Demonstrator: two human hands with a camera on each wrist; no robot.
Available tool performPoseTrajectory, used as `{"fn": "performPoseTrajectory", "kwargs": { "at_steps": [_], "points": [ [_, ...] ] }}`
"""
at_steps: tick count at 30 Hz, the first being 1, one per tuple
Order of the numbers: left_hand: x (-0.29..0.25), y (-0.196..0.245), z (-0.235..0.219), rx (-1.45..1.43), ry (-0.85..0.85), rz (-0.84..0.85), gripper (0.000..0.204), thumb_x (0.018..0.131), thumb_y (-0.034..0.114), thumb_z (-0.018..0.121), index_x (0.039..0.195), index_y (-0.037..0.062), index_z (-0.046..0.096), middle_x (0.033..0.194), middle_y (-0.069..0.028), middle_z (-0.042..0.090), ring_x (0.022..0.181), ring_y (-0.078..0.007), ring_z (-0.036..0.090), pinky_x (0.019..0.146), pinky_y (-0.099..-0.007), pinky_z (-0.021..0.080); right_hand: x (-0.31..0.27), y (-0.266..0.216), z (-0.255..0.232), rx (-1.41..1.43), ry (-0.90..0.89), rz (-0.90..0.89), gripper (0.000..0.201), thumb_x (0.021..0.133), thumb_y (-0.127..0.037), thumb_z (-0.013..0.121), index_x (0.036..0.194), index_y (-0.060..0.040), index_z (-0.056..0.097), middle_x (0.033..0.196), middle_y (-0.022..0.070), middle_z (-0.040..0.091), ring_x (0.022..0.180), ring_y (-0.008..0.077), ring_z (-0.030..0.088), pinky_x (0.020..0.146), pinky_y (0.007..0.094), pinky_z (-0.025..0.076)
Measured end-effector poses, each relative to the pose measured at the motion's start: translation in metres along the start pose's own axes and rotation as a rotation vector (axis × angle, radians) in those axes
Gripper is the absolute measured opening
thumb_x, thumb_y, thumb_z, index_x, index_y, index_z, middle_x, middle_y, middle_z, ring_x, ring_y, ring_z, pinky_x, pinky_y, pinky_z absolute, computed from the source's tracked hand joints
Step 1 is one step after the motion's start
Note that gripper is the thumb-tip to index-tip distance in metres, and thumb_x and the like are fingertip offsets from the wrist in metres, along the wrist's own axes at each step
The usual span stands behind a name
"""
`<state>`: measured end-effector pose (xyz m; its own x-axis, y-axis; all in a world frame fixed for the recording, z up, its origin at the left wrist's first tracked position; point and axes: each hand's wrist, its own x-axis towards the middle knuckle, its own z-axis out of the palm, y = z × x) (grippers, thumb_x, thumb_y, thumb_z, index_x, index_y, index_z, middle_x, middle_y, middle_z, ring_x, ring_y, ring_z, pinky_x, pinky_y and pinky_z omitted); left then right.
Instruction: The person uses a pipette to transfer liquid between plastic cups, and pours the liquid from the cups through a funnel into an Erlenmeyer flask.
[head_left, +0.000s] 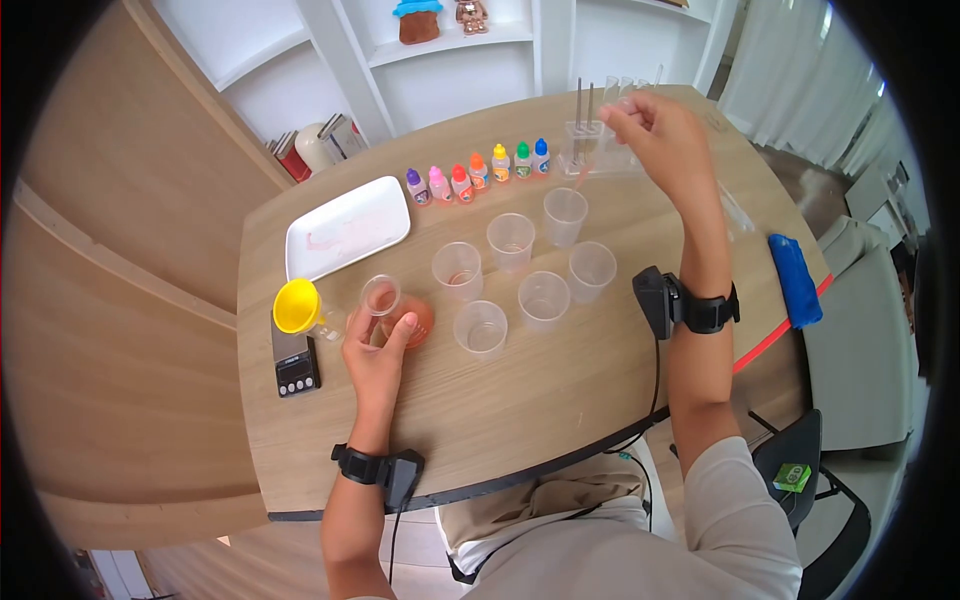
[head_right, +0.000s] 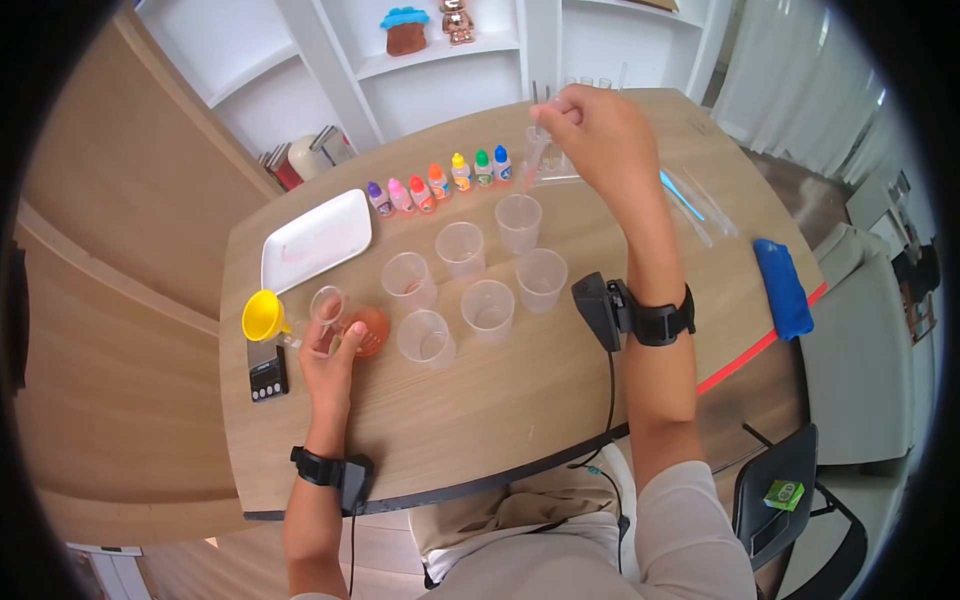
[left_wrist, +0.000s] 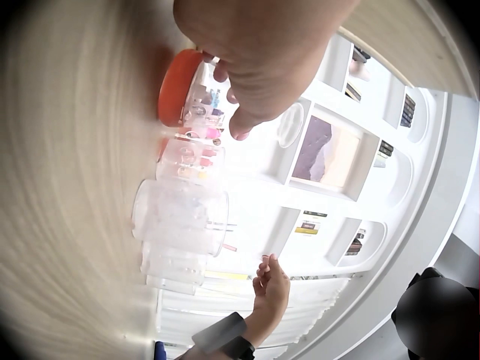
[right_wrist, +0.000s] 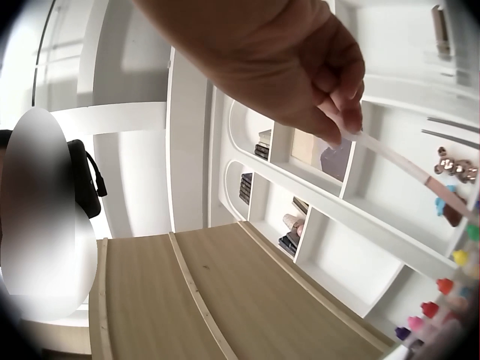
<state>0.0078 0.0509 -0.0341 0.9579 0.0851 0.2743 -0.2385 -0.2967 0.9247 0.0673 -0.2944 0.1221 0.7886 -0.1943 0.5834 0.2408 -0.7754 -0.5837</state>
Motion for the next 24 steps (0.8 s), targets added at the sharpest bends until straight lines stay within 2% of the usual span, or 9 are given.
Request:
{"fn": "performPoseTrajectory", "kwargs": {
  "at_steps": [1,2,5,7,14,20,22,23,24],
  "points": [
    [0.000,0.000,0.000,-0.027,-0.002,-0.017,0.047,0.084,0.005,0.072,0.128,0.0009,0.057,0.128,-0.0106,0.060,0.113,-0.0173,0.057,0.096,-0.0317,0.045,0.000,0.001,0.002,-0.011,-0.025,-0.026,0.028,0.083,-0.030,0.070,0.080,-0.0031,0.067,0.064,0.0061,0.062,0.058,0.0199,0.055,0.055,0.0331,0.042],
    [0.000,-0.001,0.000,-0.053,-0.003,-0.034,0.047,0.084,0.005,0.072,0.129,0.0016,0.057,0.128,-0.0103,0.060,0.109,-0.0152,0.058,0.094,-0.0308,0.046,0.000,0.002,0.005,-0.009,-0.023,-0.021,0.028,0.083,-0.030,0.070,0.080,-0.0031,0.067,0.064,0.0061,0.062,0.058,0.0199,0.055,0.055,0.0331,0.042],
    [-0.001,0.004,0.003,-0.159,0.035,-0.075,0.042,0.081,0.008,0.076,0.121,0.0026,0.063,0.118,-0.0080,0.061,0.108,-0.0173,0.059,0.091,-0.0311,0.047,-0.001,0.002,0.010,-0.070,-0.038,-0.026,0.028,0.083,-0.031,0.070,0.078,-0.0038,0.066,0.066,0.0071,0.063,0.060,0.0243,0.058,0.056,0.0353,0.043],
    [-0.001,0.004,0.003,-0.146,0.030,-0.073,0.042,0.081,0.007,0.075,0.121,0.0025,0.063,0.120,-0.0081,0.061,0.110,-0.0173,0.059,0.091,-0.0309,0.047,-0.001,0.001,0.011,-0.074,-0.044,-0.017,0.028,0.083,-0.030,0.069,0.075,-0.0042,0.064,0.065,0.0082,0.062,0.060,0.0270,0.057,0.055,0.0364,0.042],
    [-0.001,0.005,0.003,-0.145,0.020,-0.123,0.044,0.082,0.007,0.075,0.124,0.0019,0.061,0.123,-0.0085,0.061,0.114,-0.0175,0.057,0.092,-0.0316,0.047,0.002,0.005,0.012,-0.121,-0.064,-0.019,0.026,0.083,-0.030,0.069,0.074,-0.0059,0.063,0.061,0.0089,0.059,0.058,0.0288,0.055,0.053,0.0386,0.040],
    [0.000,0.004,0.003,-0.113,0.006,-0.072,0.046,0.082,0.009,0.075,0.125,0.0013,0.059,0.123,-0.0086,0.061,0.115,-0.0182,0.057,0.095,-0.0326,0.046,-0.002,-0.003,0.013,-0.127,-0.065,0.002,0.024,0.084,-0.028,0.068,0.074,-0.0064,0.063,0.065,0.0083,0.061,0.059,0.0272,0.054,0.055,0.0354,0.042],
    [0.000,0.007,0.004,-0.117,0.015,-0.077,0.045,0.081,0.009,0.075,0.123,0.0018,0.060,0.122,-0.0089,0.061,0.115,-0.0185,0.057,0.094,-0.0325,0.046,-0.007,-0.014,0.008,-0.156,-0.049,0.013,0.022,0.085,-0.026,0.068,0.078,-0.0060,0.066,0.066,0.0044,0.062,0.060,0.0188,0.055,0.057,0.0299,0.042],
    [-0.001,0.009,0.004,-0.120,0.022,-0.082,0.044,0.081,0.009,0.076,0.122,0.0022,0.061,0.121,-0.0093,0.062,0.115,-0.0187,0.057,0.094,-0.0324,0.046,-0.008,-0.019,0.004,-0.152,-0.059,0.005,0.022,0.085,-0.026,0.068,0.078,-0.0060,0.066,0.066,0.0044,0.062,0.060,0.0188,0.055,0.057,0.0299,0.042],
    [-0.001,0.011,0.004,-0.119,0.039,-0.090,0.044,0.081,0.009,0.076,0.122,0.0022,0.061,0.121,-0.0093,0.062,0.115,-0.0187,0.057,0.094,-0.0324,0.046,-0.009,-0.024,-0.001,0.019,-0.014,-0.060,0.021,0.086,-0.025,0.068,0.081,-0.0051,0.067,0.067,0.0022,0.061,0.062,0.0141,0.055,0.057,0.0277,0.041]
  ]
}}
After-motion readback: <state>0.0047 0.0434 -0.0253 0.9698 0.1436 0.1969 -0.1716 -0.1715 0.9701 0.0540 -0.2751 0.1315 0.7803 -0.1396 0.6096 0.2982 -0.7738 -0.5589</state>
